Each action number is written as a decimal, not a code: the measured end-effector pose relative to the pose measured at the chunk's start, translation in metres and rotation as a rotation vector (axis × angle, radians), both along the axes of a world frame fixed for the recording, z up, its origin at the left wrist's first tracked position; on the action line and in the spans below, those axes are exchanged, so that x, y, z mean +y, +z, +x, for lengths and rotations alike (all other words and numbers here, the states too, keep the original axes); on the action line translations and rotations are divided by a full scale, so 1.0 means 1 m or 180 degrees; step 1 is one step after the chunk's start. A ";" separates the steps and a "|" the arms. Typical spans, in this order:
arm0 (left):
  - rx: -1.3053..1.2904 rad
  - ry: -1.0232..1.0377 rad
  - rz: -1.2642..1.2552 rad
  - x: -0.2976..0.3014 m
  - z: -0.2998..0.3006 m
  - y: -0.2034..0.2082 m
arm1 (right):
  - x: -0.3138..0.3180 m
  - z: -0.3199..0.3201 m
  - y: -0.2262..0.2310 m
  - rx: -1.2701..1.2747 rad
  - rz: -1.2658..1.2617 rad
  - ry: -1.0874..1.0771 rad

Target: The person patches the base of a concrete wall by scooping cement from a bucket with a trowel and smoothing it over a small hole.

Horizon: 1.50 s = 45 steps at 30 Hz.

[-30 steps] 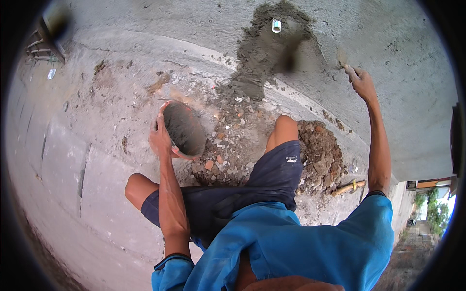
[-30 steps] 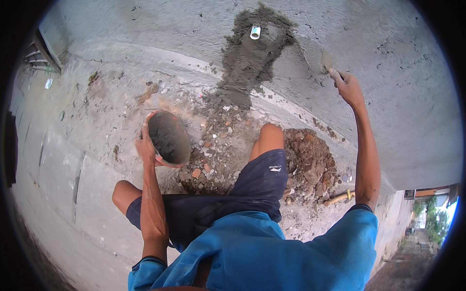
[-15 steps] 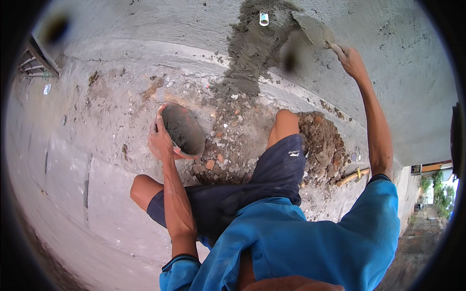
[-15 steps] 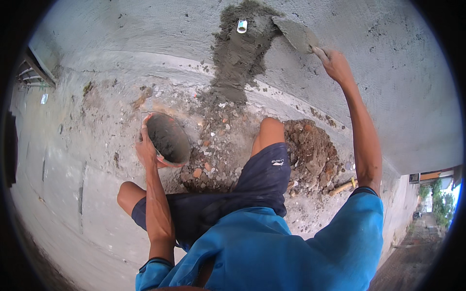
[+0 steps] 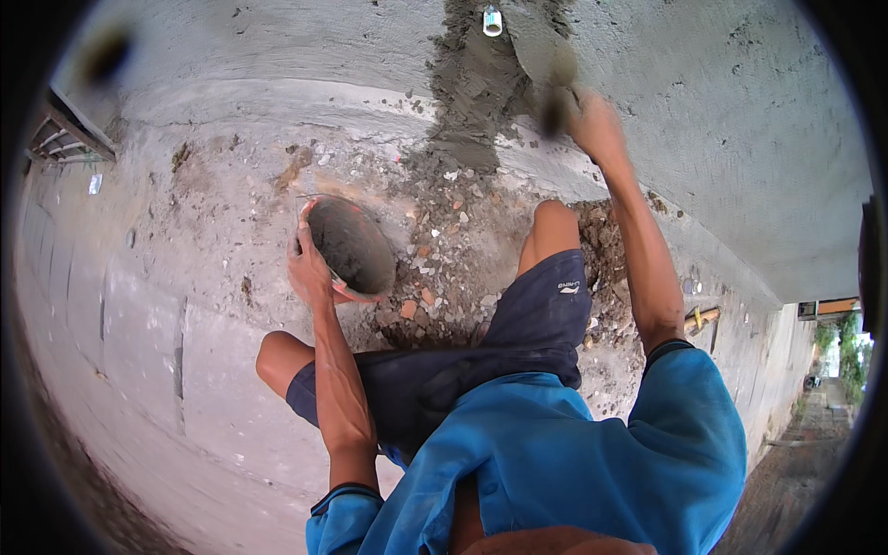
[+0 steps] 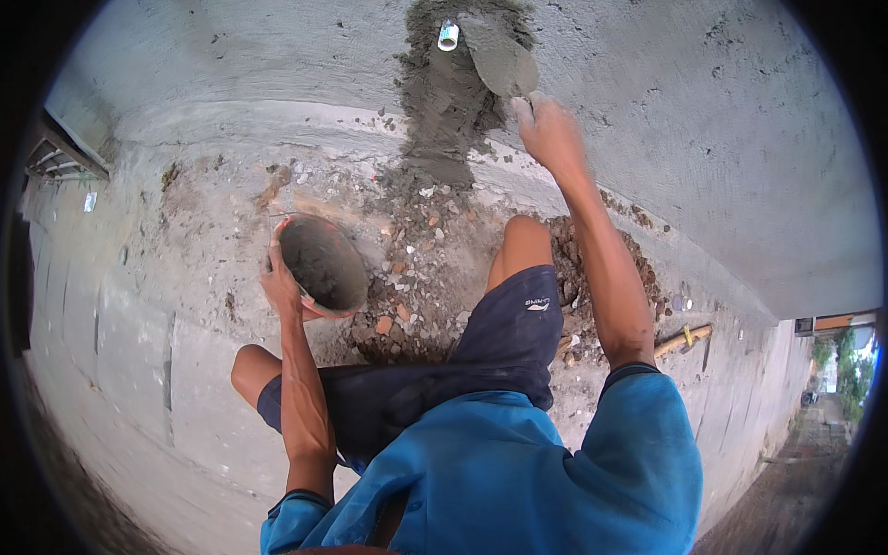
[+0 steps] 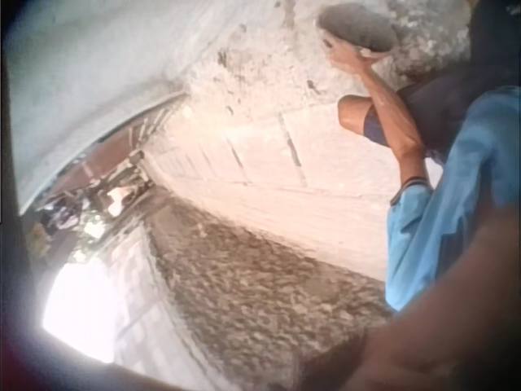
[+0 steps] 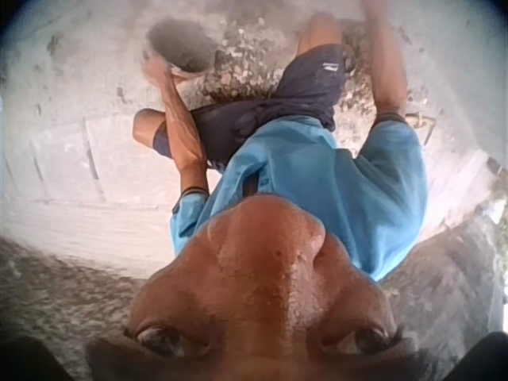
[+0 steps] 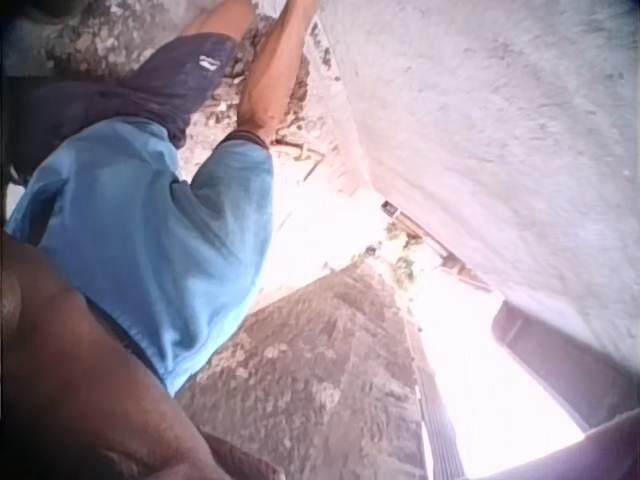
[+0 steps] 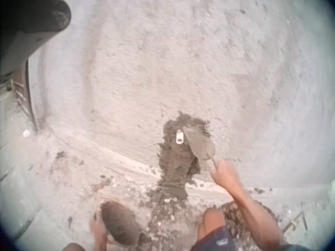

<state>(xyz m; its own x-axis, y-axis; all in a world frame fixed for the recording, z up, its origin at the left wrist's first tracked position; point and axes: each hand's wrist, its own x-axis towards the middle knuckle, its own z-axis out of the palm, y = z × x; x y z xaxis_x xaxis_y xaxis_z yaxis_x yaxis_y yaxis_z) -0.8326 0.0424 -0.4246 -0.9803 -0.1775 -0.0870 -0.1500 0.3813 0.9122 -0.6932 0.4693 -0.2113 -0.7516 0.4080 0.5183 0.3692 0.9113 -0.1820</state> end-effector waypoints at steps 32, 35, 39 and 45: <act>0.0077 0.0062 0.0163 -0.010 -0.007 -0.020 | -0.076 0.075 -0.058 0.0657 -0.3977 0.0508; 0.0072 -0.0064 0.0517 -0.001 -0.002 -0.003 | -0.140 0.032 -0.128 0.0708 -0.4384 0.0600; 0.0260 -0.0092 0.0595 -0.005 -0.003 -0.011 | -0.179 -0.085 -0.139 0.1631 -0.4369 0.0952; 0.0366 -0.0140 0.0530 -0.001 -0.004 -0.010 | -0.159 -0.196 -0.116 0.2755 -0.4260 0.0649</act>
<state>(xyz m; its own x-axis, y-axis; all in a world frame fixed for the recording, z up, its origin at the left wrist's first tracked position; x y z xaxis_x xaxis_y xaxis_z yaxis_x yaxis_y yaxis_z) -0.8371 0.0411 -0.4351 -0.9919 -0.1268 0.0015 -0.0277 0.2279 0.9733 -0.8888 0.3107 -0.3274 -0.5324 0.8300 0.1661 -0.3651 -0.0481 -0.9297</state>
